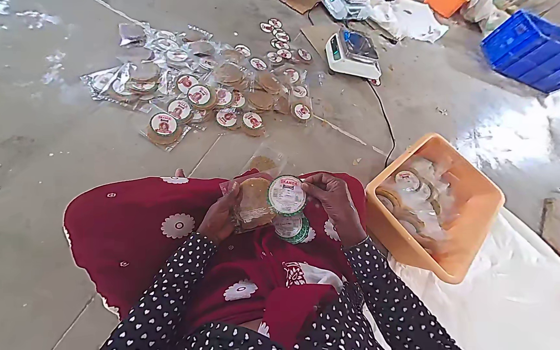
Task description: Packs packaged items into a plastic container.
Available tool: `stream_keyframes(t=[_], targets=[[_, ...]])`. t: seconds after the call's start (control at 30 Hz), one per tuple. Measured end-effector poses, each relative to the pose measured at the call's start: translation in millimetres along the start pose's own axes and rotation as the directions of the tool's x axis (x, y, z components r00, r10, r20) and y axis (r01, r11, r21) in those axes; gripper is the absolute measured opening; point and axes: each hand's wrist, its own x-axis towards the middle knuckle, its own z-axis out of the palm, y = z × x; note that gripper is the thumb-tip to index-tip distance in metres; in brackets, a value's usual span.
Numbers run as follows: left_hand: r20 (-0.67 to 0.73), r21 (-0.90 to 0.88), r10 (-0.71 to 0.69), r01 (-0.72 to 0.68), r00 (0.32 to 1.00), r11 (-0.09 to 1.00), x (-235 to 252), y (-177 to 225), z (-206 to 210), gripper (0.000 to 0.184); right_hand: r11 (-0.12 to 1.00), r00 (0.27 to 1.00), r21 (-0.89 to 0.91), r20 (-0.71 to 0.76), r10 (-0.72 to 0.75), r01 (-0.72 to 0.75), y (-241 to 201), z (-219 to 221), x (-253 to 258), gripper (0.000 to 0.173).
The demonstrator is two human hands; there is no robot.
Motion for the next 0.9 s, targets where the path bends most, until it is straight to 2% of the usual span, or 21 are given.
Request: stream_keyframes(t=[0.17, 0.3, 0.43, 0.53, 0.77, 0.83, 0.9], targets=[[0.013, -0.051, -0.018, 0.018, 1.0, 0.999, 0.8, 0.4, -1.4, 0.044, 0.996, 0.986, -0.084, 0.163, -0.028, 0.042, -23.0, 14.4, -6.4, 0.02], [0.014, -0.165, -0.065, 0.067, 0.998, 0.984, 5.2, -1.3, -6.2, 0.046, 0.943, 0.972, -0.241, 0.114, -0.207, 0.23, -36.4, 14.2, -19.0, 0.022], [0.03, -0.198, -0.051, 0.056, 0.998, 0.979, 5.7, -3.3, -7.1, 0.045, 0.899, 0.947, -0.303, 0.046, -0.318, 0.317, -40.5, 10.9, -25.4, 0.019], [0.061, -0.202, -0.066, 0.077, 0.996, 0.976, 5.0, -2.2, -7.5, 0.046, 0.876, 0.915, -0.28, 0.016, -0.404, 0.392, -36.0, 10.3, -23.9, 0.016], [0.066, -0.226, -0.077, 0.09, 0.995, 0.97, 7.9, -5.7, -11.5, 0.043, 0.858, 0.891, -0.269, 0.005, -0.453, 0.438, -44.8, 13.2, -33.4, 0.015], [0.043, -0.238, -0.09, 0.098, 0.995, 0.966, 5.6, -1.9, -6.8, 0.043, 0.837, 0.858, -0.19, 0.082, -0.507, 0.513, -66.8, 8.4, -50.3, 0.015], [-0.016, -0.222, -0.098, 0.092, 0.995, 0.971, -2.9, 7.3, 6.9, 0.042, 0.793, 0.766, 0.013, 0.25, -0.593, 0.609, -99.2, 0.7, -78.7, 0.016]])
